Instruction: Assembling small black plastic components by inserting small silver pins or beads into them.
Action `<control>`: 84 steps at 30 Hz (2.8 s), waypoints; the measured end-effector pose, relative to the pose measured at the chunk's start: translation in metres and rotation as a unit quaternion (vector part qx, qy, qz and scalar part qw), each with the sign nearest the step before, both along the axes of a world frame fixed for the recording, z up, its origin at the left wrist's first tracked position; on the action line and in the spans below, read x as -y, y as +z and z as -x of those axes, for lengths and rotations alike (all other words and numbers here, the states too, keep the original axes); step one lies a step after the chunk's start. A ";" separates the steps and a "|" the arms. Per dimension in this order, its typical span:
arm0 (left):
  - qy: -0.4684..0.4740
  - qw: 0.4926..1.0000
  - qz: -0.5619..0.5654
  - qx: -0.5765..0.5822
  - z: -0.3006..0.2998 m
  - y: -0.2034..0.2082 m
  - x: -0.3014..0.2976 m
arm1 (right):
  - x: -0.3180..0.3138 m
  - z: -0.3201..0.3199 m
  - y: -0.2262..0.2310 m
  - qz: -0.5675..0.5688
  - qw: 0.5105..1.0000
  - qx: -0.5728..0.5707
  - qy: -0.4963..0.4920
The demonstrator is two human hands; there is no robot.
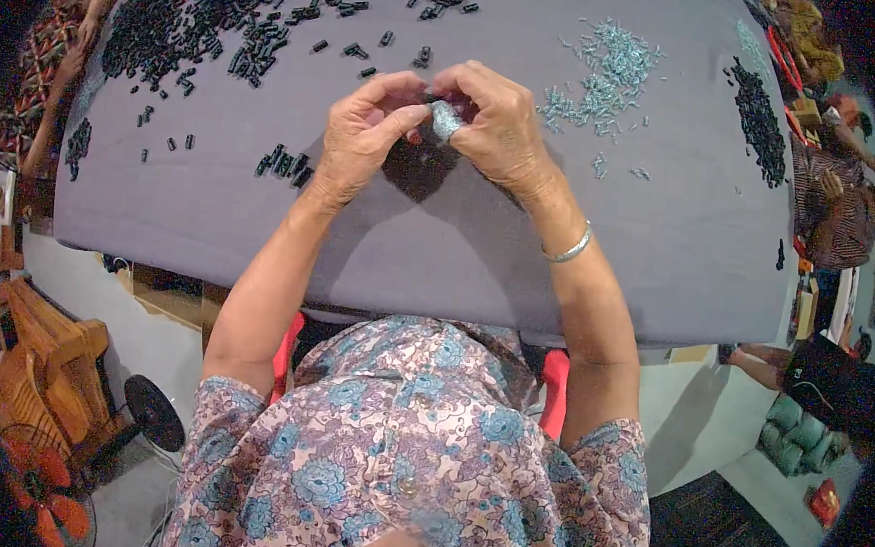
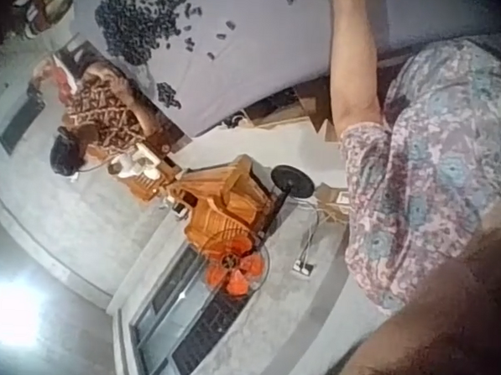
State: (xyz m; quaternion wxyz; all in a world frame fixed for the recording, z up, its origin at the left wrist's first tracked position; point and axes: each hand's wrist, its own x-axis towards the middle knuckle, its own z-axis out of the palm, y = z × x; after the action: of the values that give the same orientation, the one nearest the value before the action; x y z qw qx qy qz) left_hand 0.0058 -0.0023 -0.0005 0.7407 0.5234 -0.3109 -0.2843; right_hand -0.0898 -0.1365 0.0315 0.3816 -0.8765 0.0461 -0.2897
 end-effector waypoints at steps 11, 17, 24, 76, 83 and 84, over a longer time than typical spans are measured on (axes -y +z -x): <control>0.019 0.999 -0.021 0.045 0.001 -0.002 -0.002 | -0.008 0.002 0.004 0.050 0.998 0.032 0.002; 0.022 0.999 -0.018 0.032 0.003 0.000 0.000 | -0.007 0.003 0.002 0.051 0.998 0.029 -0.009; 0.012 0.998 -0.048 0.032 0.001 0.000 -0.001 | -0.005 0.005 0.000 -0.027 1.000 0.006 0.004; -0.053 0.991 -0.081 -0.090 0.004 0.005 -0.001 | 0.025 0.043 0.014 -0.244 0.955 -0.163 -0.043; -0.058 0.989 -0.078 -0.111 0.002 0.005 -0.001 | 0.008 0.020 0.009 -0.227 0.970 -0.084 -0.007; -0.058 0.988 -0.076 -0.119 0.002 0.004 -0.001 | 0.006 0.019 0.007 -0.222 0.972 -0.074 -0.005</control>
State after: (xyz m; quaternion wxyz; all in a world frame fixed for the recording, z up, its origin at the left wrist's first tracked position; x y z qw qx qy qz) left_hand 0.0033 -0.0014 0.0037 0.7128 0.5217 -0.2275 -0.4100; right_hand -0.1088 -0.1426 0.0390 0.5608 -0.7885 0.1422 -0.2087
